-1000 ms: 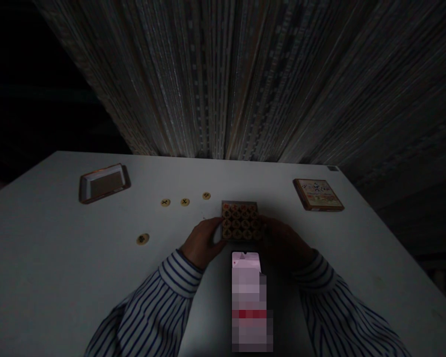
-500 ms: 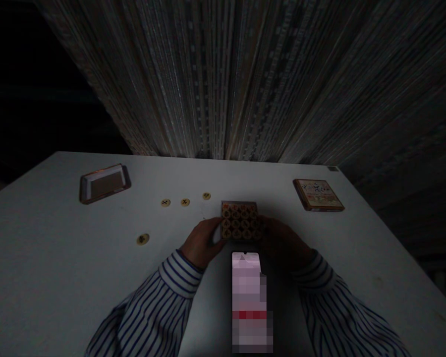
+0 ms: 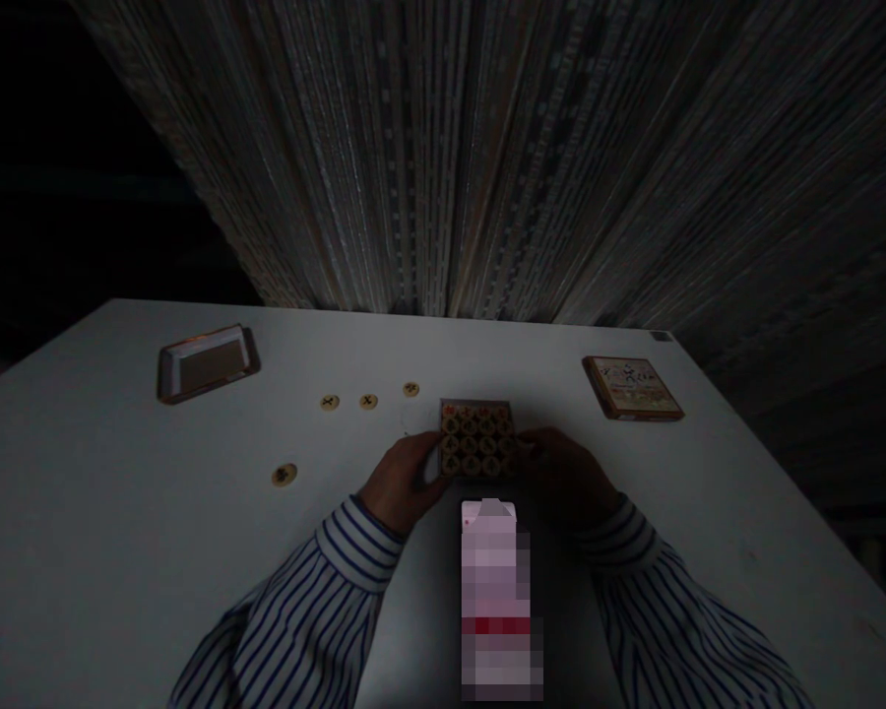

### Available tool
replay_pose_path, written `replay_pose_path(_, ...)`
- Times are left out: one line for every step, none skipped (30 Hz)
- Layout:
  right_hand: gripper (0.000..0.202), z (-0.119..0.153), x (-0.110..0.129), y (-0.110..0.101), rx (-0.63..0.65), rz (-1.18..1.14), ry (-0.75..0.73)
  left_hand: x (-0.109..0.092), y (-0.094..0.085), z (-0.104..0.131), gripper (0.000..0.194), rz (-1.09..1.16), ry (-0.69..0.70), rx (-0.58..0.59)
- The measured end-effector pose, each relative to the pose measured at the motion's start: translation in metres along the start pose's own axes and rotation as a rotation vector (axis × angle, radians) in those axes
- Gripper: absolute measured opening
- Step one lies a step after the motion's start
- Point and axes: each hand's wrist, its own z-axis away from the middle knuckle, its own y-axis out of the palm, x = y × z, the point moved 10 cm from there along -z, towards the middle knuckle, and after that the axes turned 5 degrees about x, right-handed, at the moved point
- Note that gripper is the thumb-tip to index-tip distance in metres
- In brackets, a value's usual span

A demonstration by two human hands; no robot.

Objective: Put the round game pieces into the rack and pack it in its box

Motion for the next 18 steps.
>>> replay_pose_path(0.021,-0.0005,-0.0002,0.0009,-0.001,-0.004,-0.004,0.0001,0.0002,0.0001,0.046,0.002,0.004,0.0)
replay_pose_path(0.02,-0.0008,-0.0005,0.002,-0.002,-0.008,-0.009,0.0,0.0003,0.0002,0.046,0.004,0.009,-0.001)
replay_pose_path(0.019,-0.0009,-0.001,0.0033,-0.001,-0.01,-0.014,-0.0001,0.0003,0.0004,0.046,0.005,0.015,-0.003)
replay_pose_path(0.019,-0.001,-0.0014,0.0048,0.003,-0.008,-0.02,0.0,0.0002,0.0005,0.046,0.005,0.017,-0.004)
replay_pose_path(0.018,-0.0009,-0.0016,0.0061,0.006,-0.004,-0.026,0.0,0.0001,0.0005,0.047,0.003,0.019,-0.005)
replay_pose_path(0.019,-0.0009,-0.0017,0.0072,0.009,-0.003,-0.032,0.0,-0.0001,0.0005,0.047,0.0,0.02,-0.006)
replay_pose_path(0.019,-0.0008,-0.0016,0.0075,0.007,-0.005,-0.037,-0.0001,0.0001,0.0004,0.047,-0.003,0.019,-0.002)
replay_pose_path(0.019,-0.0007,-0.0013,0.0076,0.004,-0.01,-0.042,-0.0003,0.0001,0.0003,0.046,-0.007,0.017,0.0)
replay_pose_path(0.02,-0.0006,-0.0011,0.0074,0.001,-0.016,-0.045,-0.0005,-0.0001,0.0001,0.045,-0.011,0.015,0.002)
replay_pose_path(0.02,-0.0006,-0.0012,0.0071,-0.003,-0.022,-0.042,-0.001,-0.0004,0.0,0.044,-0.014,0.015,0.001)
replay_pose_path(0.02,-0.0006,-0.0018,0.0069,-0.006,-0.025,-0.034,-0.0016,-0.0008,-0.0001,0.044,-0.016,0.017,-0.002)
replay_pose_path(0.02,-0.0006,-0.0026,0.0068,-0.007,-0.025,-0.024,-0.0021,-0.0016,0.0,0.043,-0.016,0.02,-0.008)
replay_pose_path(0.021,-0.0006,-0.0034,0.007,-0.007,-0.023,-0.015,-0.0026,-0.0023,0.0001,0.043,-0.014,0.023,-0.015)
replay_pose_path(0.021,-0.0005,-0.0038,0.0075,-0.004,-0.021,-0.013,-0.0029,-0.0028,0.0002,0.043,-0.011,0.026,-0.021)
replay_pose_path(0.021,-0.0003,-0.004,0.008,-0.002,-0.019,-0.015,-0.0031,-0.0028,0.0004,0.042,-0.007,0.028,-0.022)
replay_pose_path(0.021,-0.0001,-0.0039,0.0084,-0.002,-0.018,-0.02,-0.0031,-0.0025,0.0005,0.043,-0.003,0.03,-0.021)
replay_pose_path(0.022,0.0001,-0.0038,0.0087,-0.003,-0.017,-0.027,-0.0027,-0.0022,0.0006,0.043,0.001,0.028,-0.019)
replay_pose_path(0.022,0.0003,-0.0036,0.009,-0.003,-0.018,-0.035,-0.0021,-0.0017,0.0006,0.044,0.004,0.024,-0.014)
